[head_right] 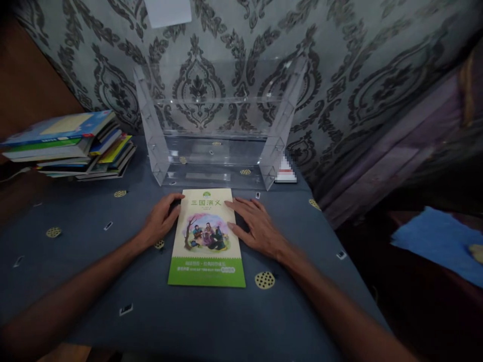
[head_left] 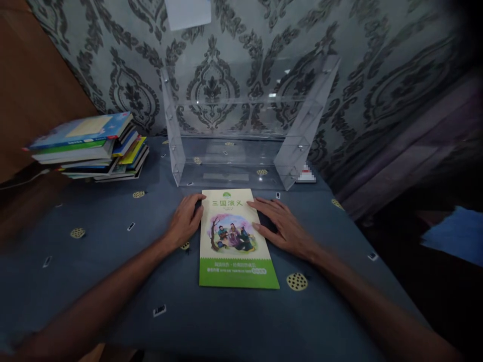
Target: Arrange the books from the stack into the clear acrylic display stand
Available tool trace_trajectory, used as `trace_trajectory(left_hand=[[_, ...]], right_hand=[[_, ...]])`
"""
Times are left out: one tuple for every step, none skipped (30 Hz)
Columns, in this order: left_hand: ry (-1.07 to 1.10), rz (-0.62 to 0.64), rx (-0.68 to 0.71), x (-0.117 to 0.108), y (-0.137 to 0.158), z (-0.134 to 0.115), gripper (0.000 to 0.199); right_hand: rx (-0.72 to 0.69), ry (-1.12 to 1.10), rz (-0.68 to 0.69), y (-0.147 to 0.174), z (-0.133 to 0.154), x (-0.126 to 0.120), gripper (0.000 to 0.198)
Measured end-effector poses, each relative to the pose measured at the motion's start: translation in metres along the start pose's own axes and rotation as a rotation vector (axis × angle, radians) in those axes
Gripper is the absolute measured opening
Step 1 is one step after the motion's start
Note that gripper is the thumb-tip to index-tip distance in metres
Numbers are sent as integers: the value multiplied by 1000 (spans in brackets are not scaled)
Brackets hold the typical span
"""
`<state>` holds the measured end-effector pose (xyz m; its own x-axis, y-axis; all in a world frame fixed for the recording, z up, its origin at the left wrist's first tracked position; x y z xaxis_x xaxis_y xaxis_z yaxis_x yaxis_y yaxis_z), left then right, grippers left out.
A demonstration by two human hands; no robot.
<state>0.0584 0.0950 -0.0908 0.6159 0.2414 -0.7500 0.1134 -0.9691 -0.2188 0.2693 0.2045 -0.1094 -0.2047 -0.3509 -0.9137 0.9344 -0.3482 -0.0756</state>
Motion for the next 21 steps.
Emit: trace_trajectory(left_hand=[[1, 2, 2, 0, 0, 0, 26], [-1, 5, 3, 1, 0, 0, 26], [-7, 9, 3, 1, 1, 0, 26], [-15, 13, 3, 2, 1, 0, 27], [-25, 18, 4, 4, 2, 0, 27], [-35, 24, 7, 5, 2, 0, 28], [-46, 29, 10, 7, 3, 0, 29], [-57, 32, 11, 9, 3, 1, 30], [-68, 33, 13, 11, 3, 1, 31], [-81, 33, 12, 12, 3, 3, 32], [-93, 34, 8, 14, 3, 4, 33], [-103, 39, 4, 15, 3, 6, 34], [-112, 50, 1, 17, 2, 8, 35], [-119, 65, 1, 19, 0, 9, 36], [-122, 83, 6, 20, -1, 9, 37], [-125, 100, 11, 21, -3, 10, 39], [-127, 116, 19, 22, -5, 10, 40], [-127, 127, 26, 22, -8, 10, 41], [-125, 134, 34, 21, -10, 10, 41], [-121, 132, 41, 20, -12, 10, 41], [-113, 123, 48, 19, -14, 10, 40]], right_hand=[[-1, -4, -9, 0, 0, -1, 57], [-1, -7, -16, 0, 0, -1, 56], [1, -7, -19, 0, 0, -2, 56], [5, -5, -21, 0, 1, -2, 55], [10, -1, -17, 0, 2, -2, 54], [15, 7, -14, 0, 4, -1, 53], [20, 18, -10, -1, 6, -1, 52], [26, 30, -4, -1, 9, -1, 51], [30, 45, -2, -2, 12, 0, 50], [34, 58, 0, -2, 15, 0, 49], [38, 68, 0, -2, 17, 1, 49], [43, 74, -5, -2, 19, 1, 48], [50, 77, -15, -1, 21, 0, 48], [56, 75, -29, -1, 22, -1, 47], [60, 70, -43, 0, 23, -1, 47], [62, 62, -59, 1, 23, -3, 47], [58, 51, -72, 2, 24, -4, 47], [50, 41, -80, 3, 24, -4, 47], [42, 33, -85, 3, 24, -5, 47], [35, 29, -88, 4, 25, -5, 47], [30, 30, -90, 4, 25, -6, 48]])
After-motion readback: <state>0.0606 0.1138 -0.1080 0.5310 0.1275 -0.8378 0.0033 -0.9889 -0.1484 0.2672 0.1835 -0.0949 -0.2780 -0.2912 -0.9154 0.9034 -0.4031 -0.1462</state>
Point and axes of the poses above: each hand's wrist, its own y-axis away from the middle knuckle, its own x-axis out of the palm, z = x × y, the point moved 9 cm from there along -y, towards the middle knuckle, and after that the axes turned 12 degrees about z, right-handed, at the moved point
